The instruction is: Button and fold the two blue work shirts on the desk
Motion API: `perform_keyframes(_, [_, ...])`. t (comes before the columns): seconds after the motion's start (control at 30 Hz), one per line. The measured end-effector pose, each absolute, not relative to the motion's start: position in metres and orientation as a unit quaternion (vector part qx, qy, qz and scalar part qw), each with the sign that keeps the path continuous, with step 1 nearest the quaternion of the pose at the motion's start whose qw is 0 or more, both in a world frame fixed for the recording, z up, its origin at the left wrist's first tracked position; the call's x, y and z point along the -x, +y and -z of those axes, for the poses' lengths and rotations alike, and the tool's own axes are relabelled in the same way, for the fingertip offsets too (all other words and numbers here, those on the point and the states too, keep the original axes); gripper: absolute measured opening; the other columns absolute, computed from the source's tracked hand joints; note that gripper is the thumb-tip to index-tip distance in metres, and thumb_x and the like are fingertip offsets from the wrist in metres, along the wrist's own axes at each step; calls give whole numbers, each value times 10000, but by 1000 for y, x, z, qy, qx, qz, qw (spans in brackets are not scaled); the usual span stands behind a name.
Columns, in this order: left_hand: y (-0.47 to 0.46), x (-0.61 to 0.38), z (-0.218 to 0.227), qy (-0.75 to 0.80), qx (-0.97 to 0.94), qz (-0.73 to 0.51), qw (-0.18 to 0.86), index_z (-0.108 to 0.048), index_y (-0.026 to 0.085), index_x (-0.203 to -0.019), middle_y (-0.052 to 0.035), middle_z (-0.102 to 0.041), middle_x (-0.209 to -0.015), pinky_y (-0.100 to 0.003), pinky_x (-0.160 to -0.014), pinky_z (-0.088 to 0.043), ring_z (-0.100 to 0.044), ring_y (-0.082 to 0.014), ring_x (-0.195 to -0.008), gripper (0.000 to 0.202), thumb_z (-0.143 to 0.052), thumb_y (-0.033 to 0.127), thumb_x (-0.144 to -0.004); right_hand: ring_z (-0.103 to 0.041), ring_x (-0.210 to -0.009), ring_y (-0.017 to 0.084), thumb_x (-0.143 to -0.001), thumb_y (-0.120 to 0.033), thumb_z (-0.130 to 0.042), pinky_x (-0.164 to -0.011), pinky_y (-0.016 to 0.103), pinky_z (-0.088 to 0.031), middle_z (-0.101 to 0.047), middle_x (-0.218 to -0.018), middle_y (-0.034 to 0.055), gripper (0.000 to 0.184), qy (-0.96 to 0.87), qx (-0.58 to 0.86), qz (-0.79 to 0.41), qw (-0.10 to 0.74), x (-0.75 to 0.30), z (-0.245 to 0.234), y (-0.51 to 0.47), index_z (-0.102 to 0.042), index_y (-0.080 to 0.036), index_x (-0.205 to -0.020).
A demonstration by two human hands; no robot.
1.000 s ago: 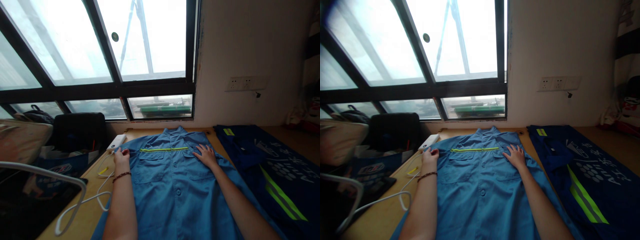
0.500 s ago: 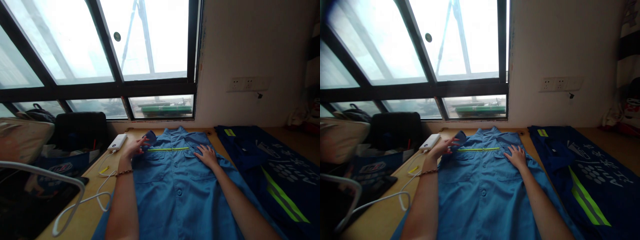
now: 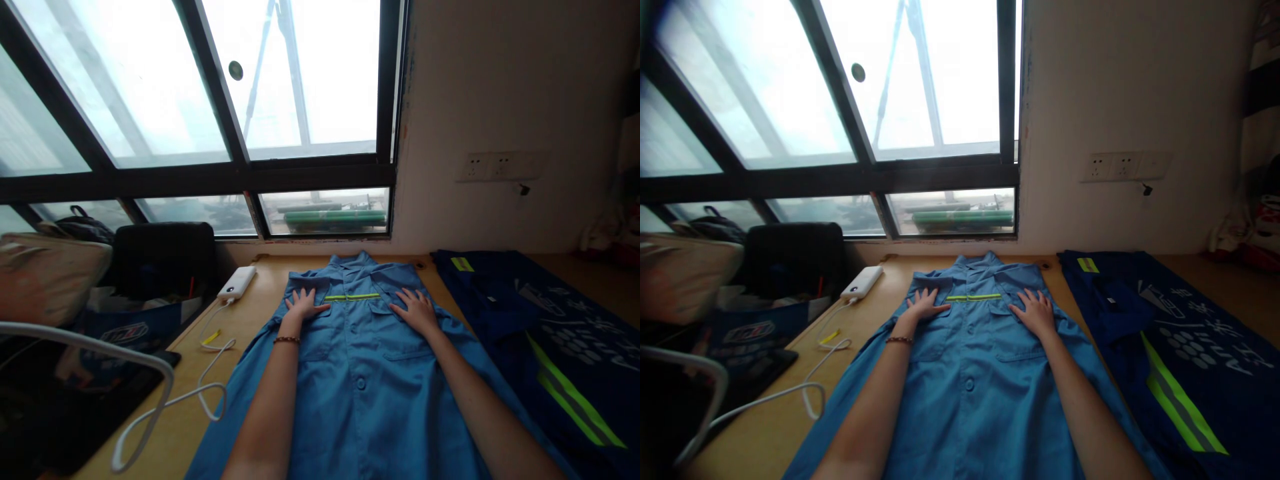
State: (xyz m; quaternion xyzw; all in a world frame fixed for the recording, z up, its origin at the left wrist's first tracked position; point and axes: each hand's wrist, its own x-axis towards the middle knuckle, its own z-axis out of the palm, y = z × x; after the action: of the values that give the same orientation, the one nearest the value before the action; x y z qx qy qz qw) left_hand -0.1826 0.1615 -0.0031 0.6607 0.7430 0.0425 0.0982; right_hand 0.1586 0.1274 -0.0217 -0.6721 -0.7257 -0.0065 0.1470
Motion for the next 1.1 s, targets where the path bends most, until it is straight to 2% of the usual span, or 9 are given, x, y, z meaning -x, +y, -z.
perform_keyframes(0.07, [166,183,11,728,-679,-56,76,-288,240,-1323,-132,-189,-1407,-609,-950,-62,-87,-397,-1267,834,-388,711,-643,-259,-1210,281,-760,-657,-288,-959,439,-200,-374,-1330,-7,595,-726,673,11,143,-157,22,126,-430,-329,-1236])
perform_keyframes(0.2, [182,190,11,754,-650,-84,53,-303,285,-1312,-105,-246,-1391,-620,-937,-85,-140,-382,-1261,721,-165,687,-731,-233,-1218,325,-768,-650,-277,-952,499,-169,-337,-1352,-18,554,-728,674,7,127,-154,18,123,-409,-386,-1237])
perform_keyframes(0.37, [206,201,-2,773,-628,-39,80,-257,322,-1323,-112,-138,-1422,-682,-860,-131,-96,-451,-1241,773,-310,720,-662,-248,-1192,369,-712,-681,-360,-886,574,-209,-309,-1364,-18,562,-734,672,-69,68,-159,1,125,-385,-450,-1223])
perform_keyframes(0.53, [222,208,-9,731,-677,-2,86,-237,343,-1323,-77,-50,-1439,-645,-899,-125,-53,-441,-1251,863,-467,714,-578,-363,-1085,298,-699,-686,-384,-866,461,-302,-416,-1262,-24,495,-745,654,-61,119,-169,-2,125,-501,-458,-1122])
perform_keyframes(0.6, [224,210,-8,701,-710,-6,66,-266,353,-1310,-39,-66,-1442,-608,-938,-91,-57,-413,-1260,822,-455,713,-595,-371,-1063,264,-743,-659,-344,-872,411,-308,-443,-1231,-40,444,-745,649,-34,150,-170,2,124,-519,-462,-1101])
perform_keyframes(0.7, [221,209,-6,681,-731,-23,35,-296,354,-1297,-11,-148,-1429,-575,-962,-52,-104,-370,-1263,655,-339,661,-719,-352,-1071,255,-781,-622,-314,-877,392,-302,-431,-1250,-61,421,-750,643,-12,157,-169,7,122,-506,-458,-1119])
perform_keyframes(0.83, [209,197,-7,695,-717,-48,-35,-386,317,-1255,-47,-278,-1382,-578,-956,-59,-169,-341,-1245,483,-273,512,-828,-309,-1117,280,-759,-641,-330,-901,429,-266,-391,-1298,-70,478,-756,638,1,146,-167,8,122,-464,-439,-1171])
perform_keyframes(0.97, [186,169,-1,728,-675,-73,-96,-496,220,-1170,-115,-303,-1359,-607,-927,-110,-216,-361,-1217,405,-261,331,-859,-280,-1155,304,-706,-660,-398,-926,444,-229,-386,-1310,-51,563,-764,630,5,142,-167,9,121,-449,-399,-1202])
perform_keyframes(1.1, [155,137,12,743,-658,-103,-67,-452,170,-1206,-153,-358,-1314,-571,-908,-218,-294,-367,-1171,443,-271,366,-852,-278,-1176,294,-741,-614,-385,-945,436,-205,-417,-1294,-35,529,-768,623,16,150,-166,13,120,-456,-369,-1205])
